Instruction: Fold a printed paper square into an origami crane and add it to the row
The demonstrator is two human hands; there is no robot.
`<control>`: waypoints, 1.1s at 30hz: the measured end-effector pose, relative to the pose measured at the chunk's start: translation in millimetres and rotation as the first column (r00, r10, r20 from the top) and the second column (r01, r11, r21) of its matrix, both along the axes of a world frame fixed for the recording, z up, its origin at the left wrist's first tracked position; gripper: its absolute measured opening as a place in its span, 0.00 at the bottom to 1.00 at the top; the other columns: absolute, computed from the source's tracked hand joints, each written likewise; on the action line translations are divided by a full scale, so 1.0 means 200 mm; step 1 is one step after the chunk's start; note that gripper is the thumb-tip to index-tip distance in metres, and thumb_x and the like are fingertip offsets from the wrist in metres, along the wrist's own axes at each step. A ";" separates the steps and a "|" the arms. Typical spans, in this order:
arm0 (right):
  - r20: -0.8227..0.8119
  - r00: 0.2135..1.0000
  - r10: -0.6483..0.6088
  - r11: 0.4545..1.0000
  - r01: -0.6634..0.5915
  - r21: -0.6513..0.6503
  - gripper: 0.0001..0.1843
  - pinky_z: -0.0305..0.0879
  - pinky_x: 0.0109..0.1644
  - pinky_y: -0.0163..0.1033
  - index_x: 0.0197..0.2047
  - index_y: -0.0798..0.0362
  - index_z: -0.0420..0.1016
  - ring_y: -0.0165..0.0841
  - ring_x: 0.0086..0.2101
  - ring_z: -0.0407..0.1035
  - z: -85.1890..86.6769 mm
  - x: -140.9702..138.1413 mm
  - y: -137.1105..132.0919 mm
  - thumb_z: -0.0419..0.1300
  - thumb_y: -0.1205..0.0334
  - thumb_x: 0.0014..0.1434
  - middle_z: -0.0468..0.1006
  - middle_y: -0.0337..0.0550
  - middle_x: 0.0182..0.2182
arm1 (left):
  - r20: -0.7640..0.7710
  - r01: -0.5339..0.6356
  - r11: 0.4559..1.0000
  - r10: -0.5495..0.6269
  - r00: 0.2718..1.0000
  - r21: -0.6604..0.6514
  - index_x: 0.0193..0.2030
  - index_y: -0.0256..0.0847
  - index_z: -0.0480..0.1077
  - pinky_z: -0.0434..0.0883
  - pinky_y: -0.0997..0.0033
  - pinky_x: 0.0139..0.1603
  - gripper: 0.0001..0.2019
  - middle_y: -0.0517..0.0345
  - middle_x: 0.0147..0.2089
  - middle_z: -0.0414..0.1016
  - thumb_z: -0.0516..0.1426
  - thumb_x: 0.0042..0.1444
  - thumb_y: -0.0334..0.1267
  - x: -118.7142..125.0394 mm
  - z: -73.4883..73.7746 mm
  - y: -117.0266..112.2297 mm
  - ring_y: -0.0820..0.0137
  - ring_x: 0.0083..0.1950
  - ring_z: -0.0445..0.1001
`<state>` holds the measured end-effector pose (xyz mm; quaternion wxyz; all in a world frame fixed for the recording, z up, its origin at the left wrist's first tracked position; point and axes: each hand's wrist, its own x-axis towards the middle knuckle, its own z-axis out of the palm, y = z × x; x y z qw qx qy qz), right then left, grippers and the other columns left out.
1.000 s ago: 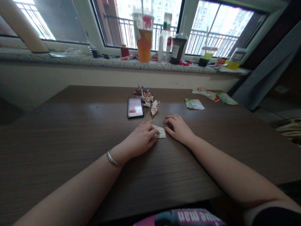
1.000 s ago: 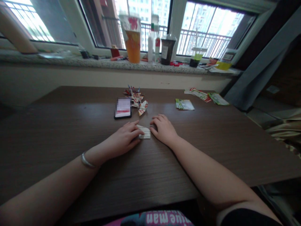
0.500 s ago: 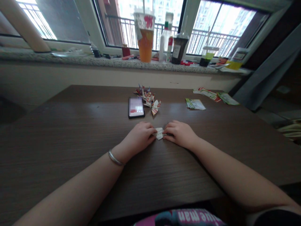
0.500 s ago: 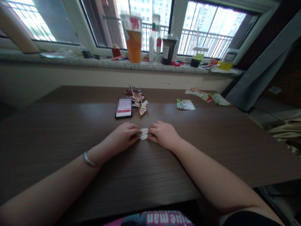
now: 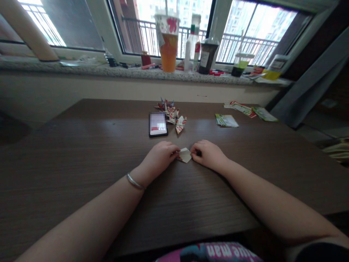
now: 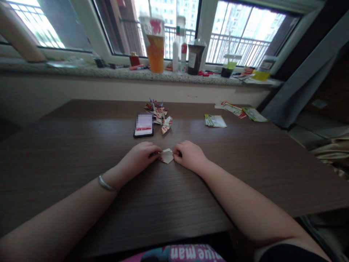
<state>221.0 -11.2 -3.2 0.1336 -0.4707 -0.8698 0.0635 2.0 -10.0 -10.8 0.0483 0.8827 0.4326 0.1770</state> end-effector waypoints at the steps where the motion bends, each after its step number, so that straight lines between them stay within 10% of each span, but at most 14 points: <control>1: -0.012 1.000 -0.005 1.000 0.005 -0.010 0.04 0.59 0.41 0.36 0.33 0.51 0.74 0.33 0.36 0.67 0.00 0.00 0.00 0.58 0.65 0.56 0.77 0.40 0.31 | 0.015 -0.011 1.000 0.011 1.000 -0.013 0.39 0.38 0.76 0.67 0.69 0.41 0.04 0.54 0.35 0.76 0.60 0.58 0.34 0.00 0.00 0.00 0.66 0.39 0.73; 10: -0.100 0.995 -0.001 0.999 -0.003 -0.038 0.13 0.61 0.44 0.39 0.46 0.52 0.76 0.34 0.38 0.67 -0.03 -0.02 0.00 0.59 0.59 0.58 0.76 0.43 0.33 | 0.067 0.032 0.999 -0.029 0.997 -0.036 0.36 0.39 0.76 0.67 0.70 0.40 0.04 0.56 0.33 0.74 0.58 0.58 0.34 -0.02 -0.03 0.03 0.68 0.37 0.71; 18: -0.233 0.972 0.025 0.997 -0.041 -0.064 0.06 0.61 0.41 0.36 0.38 0.54 0.73 0.32 0.36 0.66 -0.05 -0.01 0.03 0.63 0.67 0.54 0.74 0.41 0.34 | 0.152 0.054 0.998 -0.050 0.987 -0.022 0.45 0.36 0.73 0.70 0.70 0.42 0.10 0.53 0.41 0.73 0.60 0.55 0.30 -0.01 -0.04 0.02 0.69 0.40 0.72; 33: 0.178 0.984 -0.024 0.988 -0.004 0.152 0.08 0.60 0.36 0.38 0.36 0.50 0.73 0.37 0.39 0.69 0.02 -0.07 -0.05 0.54 0.59 0.63 0.77 0.45 0.36 | -0.227 0.033 0.993 -0.007 0.974 0.113 0.34 0.37 0.71 0.68 0.68 0.40 0.07 0.53 0.35 0.71 0.54 0.62 0.33 0.03 0.04 -0.04 0.65 0.38 0.71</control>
